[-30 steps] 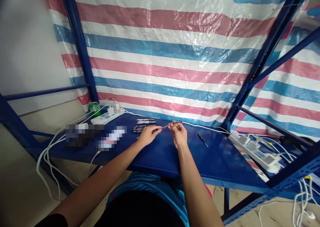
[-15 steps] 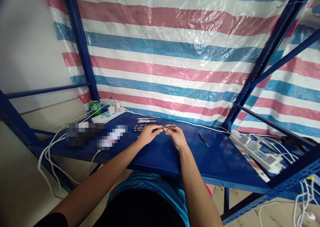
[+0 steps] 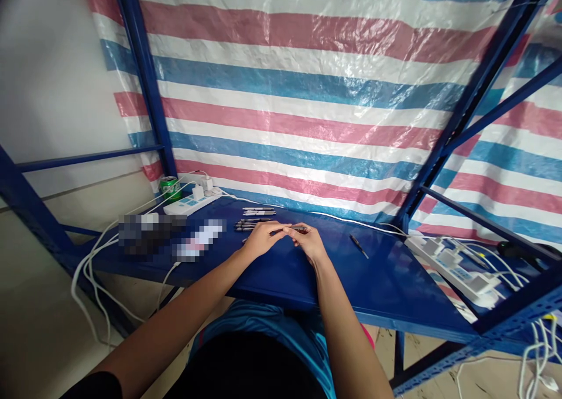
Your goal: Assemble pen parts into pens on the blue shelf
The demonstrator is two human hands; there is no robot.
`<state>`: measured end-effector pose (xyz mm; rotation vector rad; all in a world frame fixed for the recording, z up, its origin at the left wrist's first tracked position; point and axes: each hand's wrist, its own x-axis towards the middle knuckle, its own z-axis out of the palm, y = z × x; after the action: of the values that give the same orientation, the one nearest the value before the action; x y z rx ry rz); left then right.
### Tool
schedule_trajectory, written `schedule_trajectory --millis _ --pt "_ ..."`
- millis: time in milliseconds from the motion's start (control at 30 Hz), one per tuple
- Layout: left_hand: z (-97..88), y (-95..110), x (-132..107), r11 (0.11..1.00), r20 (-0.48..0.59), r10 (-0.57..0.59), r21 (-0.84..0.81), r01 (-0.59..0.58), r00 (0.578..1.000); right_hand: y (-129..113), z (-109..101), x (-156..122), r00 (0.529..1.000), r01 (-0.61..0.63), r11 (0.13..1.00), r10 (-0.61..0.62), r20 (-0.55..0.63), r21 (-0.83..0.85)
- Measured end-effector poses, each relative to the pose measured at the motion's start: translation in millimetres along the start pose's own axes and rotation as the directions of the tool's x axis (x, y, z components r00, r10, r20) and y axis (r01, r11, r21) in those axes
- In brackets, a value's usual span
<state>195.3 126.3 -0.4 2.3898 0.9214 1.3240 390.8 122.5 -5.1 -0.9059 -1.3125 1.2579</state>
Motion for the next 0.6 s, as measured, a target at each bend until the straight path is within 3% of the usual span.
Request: schedule_trajectory --millis 167,333,433,600 --pt "-1.7 -0.9 0.2 0.997 -0.036 -0.062 0.044 0.063 0.997 -2.3 -1.5 -1.9 1.0 -0.017 0.999 0.018 -0.022 0.035" --pt "-1.2 -3.2 0.5 0.994 -0.063 -0.091 0.057 0.095 0.994 -3.4 -5.8 -1.3 0.987 0.103 0.987 -0.086 -0.133 0.121" --pt "-0.6 -6.2 0.1 0.994 -0.046 -0.094 0.05 0.097 0.994 -1.8 -7.3 0.1 0.983 0.13 0.99 -0.122 -0.136 0.049" --pt "0.2 -9.6 -1.6 0.996 0.009 -0.061 0.058 0.061 0.998 4.1 -9.8 1.6 0.981 0.066 0.981 -0.097 -0.17 -0.181"
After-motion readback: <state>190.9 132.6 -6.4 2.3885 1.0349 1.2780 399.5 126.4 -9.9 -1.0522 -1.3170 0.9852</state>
